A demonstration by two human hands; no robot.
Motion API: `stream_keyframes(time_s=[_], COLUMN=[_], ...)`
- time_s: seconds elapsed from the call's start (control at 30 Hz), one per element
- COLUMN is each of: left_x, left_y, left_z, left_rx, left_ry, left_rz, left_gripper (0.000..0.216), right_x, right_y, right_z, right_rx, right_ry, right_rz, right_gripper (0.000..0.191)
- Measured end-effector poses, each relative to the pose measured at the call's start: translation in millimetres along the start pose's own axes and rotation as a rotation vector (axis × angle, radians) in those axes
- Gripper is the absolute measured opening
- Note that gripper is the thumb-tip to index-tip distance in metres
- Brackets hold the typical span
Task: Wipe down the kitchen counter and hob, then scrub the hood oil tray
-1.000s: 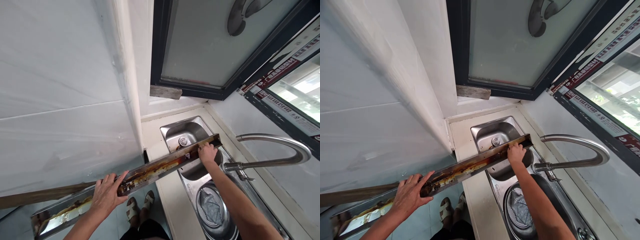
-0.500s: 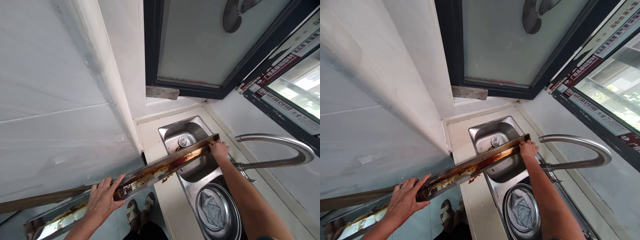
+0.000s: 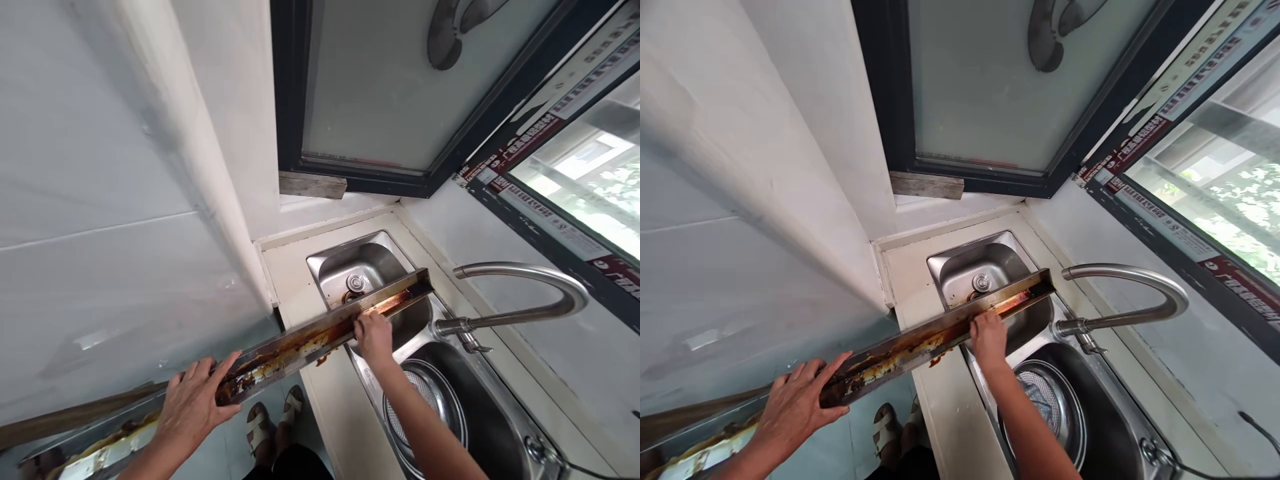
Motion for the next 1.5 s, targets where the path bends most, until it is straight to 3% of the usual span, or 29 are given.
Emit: stream_keyframes(time_s=[0.07, 0.13, 0.4, 0.5, 0.63, 0.73, 0.83, 1.03, 1.13, 1.33, 1.5], left_x=[2, 3, 6, 4, 0, -1, 0, 10, 13, 13, 15], left_y=[-2, -3, -6, -5, -4, -5, -7, -16, -18, -17, -19], left_z=[0, 0, -3, -4, -4, -4, -5, -8, -9, -10, -11], left_rx=[0.004, 0.014, -0.009, -0.026, -0.039, -0.040, -0.026, -0.007, -0.010, -0.021, -0.027], left_ry=[0.002, 0.011, 0.000, -0.021, -0.036, -0.030, -0.031, -0.052, -0.061, -0.100, -0.097], left_rz=[0.003, 0.004, 0.024, 0.046, 0.055, 0.058, 0.074, 0.107, 0.106, 0.128, 0.143], left_gripper=[0.074, 0.073, 0.073, 0.074, 0.074, 0.074, 0.074, 0.076, 0.076, 0.081, 0.082], right_x=[0, -3, -4, -4, -12, -18, -17, -2, -2, -16, -4], right_y=[-10, 2, 130, 161, 184, 186, 170, 118, 123, 156, 127], right_z=[2, -7, -87, -106, -127, -141, -142, -102, -101, -138, -117], right_rx=[-0.046, -0.010, 0.314, 0.419, 0.542, 0.633, 0.646, 0.330, 0.296, 0.544, 0.367], right_ry=[-0.006, -0.002, 0.104, 0.150, 0.100, 0.077, 0.075, 0.107, 0.139, 0.136, 0.122], right_rz=[-0.031, -0.006, 0.198, 0.194, 0.130, 0.089, 0.062, 0.073, 0.091, 0.049, 0.076], right_gripper=[0.023, 0.025, 0.038, 0.039, 0.038, 0.040, 0.042, 0.034, 0.034, 0.038, 0.035])
Point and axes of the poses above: each hand's wrist, its own z-axis away from the middle knuckle, its own x-axis out of the palm, y = z × x, the point moved 2 cm from there along -z, towards the middle knuckle, and after that the axes turned 1 degree about x, right-handed, at the moved point
